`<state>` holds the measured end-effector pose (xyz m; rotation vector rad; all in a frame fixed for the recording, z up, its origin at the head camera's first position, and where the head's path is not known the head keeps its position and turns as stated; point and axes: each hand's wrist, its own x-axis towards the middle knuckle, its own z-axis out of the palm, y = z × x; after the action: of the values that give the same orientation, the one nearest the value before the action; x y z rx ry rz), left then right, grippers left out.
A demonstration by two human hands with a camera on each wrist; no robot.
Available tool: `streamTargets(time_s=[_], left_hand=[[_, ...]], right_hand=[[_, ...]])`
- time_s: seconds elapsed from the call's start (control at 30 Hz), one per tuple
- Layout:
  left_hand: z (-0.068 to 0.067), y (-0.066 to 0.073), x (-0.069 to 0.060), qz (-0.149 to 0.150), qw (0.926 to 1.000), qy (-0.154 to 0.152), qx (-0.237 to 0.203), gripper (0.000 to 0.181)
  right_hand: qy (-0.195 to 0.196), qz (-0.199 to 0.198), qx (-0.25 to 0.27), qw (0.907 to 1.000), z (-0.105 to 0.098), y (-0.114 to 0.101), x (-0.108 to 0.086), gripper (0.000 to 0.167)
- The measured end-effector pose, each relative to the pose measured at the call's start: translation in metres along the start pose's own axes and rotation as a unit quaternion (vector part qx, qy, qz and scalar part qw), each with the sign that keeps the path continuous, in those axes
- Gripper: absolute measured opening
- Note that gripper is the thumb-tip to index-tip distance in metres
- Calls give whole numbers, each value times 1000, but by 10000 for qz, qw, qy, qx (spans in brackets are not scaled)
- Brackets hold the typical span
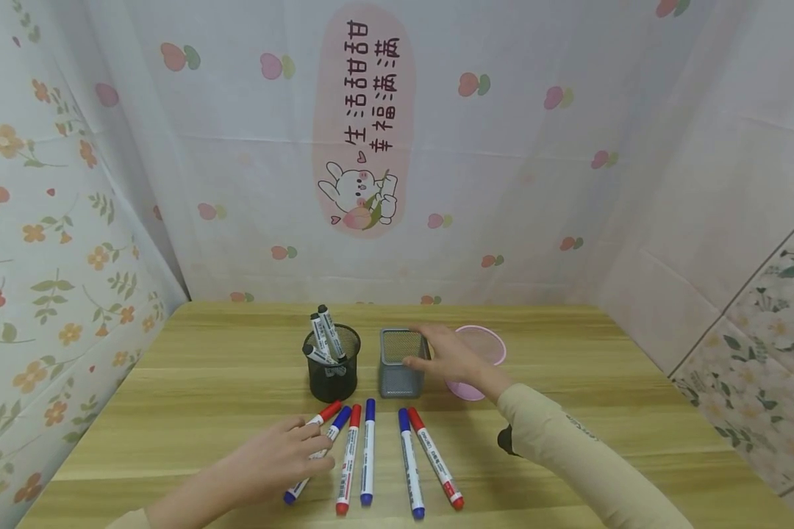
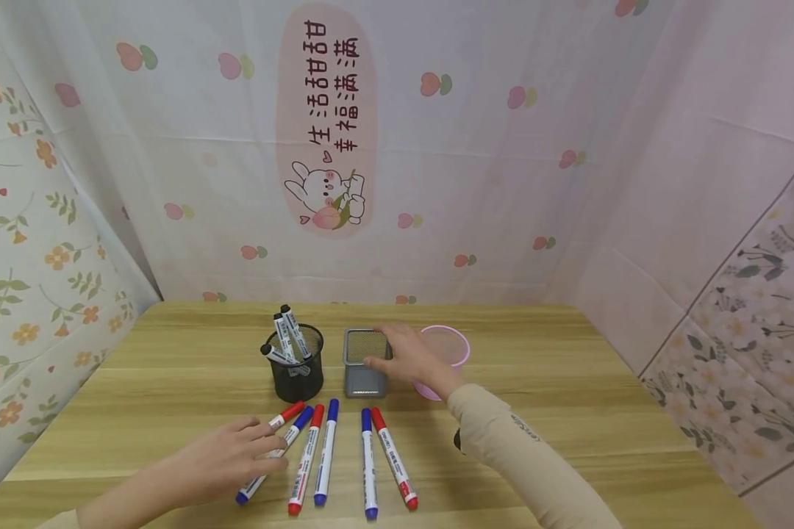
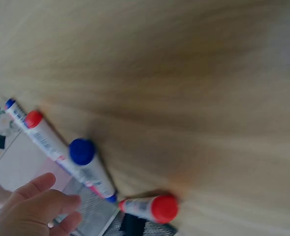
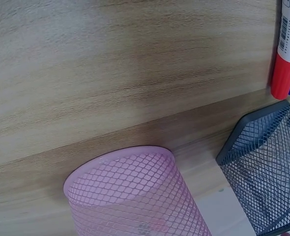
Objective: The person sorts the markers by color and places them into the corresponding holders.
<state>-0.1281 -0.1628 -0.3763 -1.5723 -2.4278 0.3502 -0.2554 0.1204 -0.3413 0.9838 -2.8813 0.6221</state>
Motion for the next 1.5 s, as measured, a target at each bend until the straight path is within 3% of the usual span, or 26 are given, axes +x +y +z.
streamTargets(time_s=[0.23,0.4,0.53,0.83,1.2,1.5], left_hand=[[19,2,-4,223,9995,82,205,54],[26,4,-5,339,9989,130,-285,48],[29,6,-3,476,9978,232,-398,34],[29,7,-2,506,9975,228,-438,26],[26,9,2,603,9955,649,-332,28],[13,9,5,520,9946,895,-80,34]], right_hand=[[51,-81,-54,9999,1,1,1,60],[33,-22,-43,10000,1,1,1,60],[39,34,-51,10000,1,2,1,59],[77,-45,-29,10000,1,3,1,58],[91,-81,-168,9998,-2,2,2,60],[162,4,-245,9996,-2,1,3,61]])
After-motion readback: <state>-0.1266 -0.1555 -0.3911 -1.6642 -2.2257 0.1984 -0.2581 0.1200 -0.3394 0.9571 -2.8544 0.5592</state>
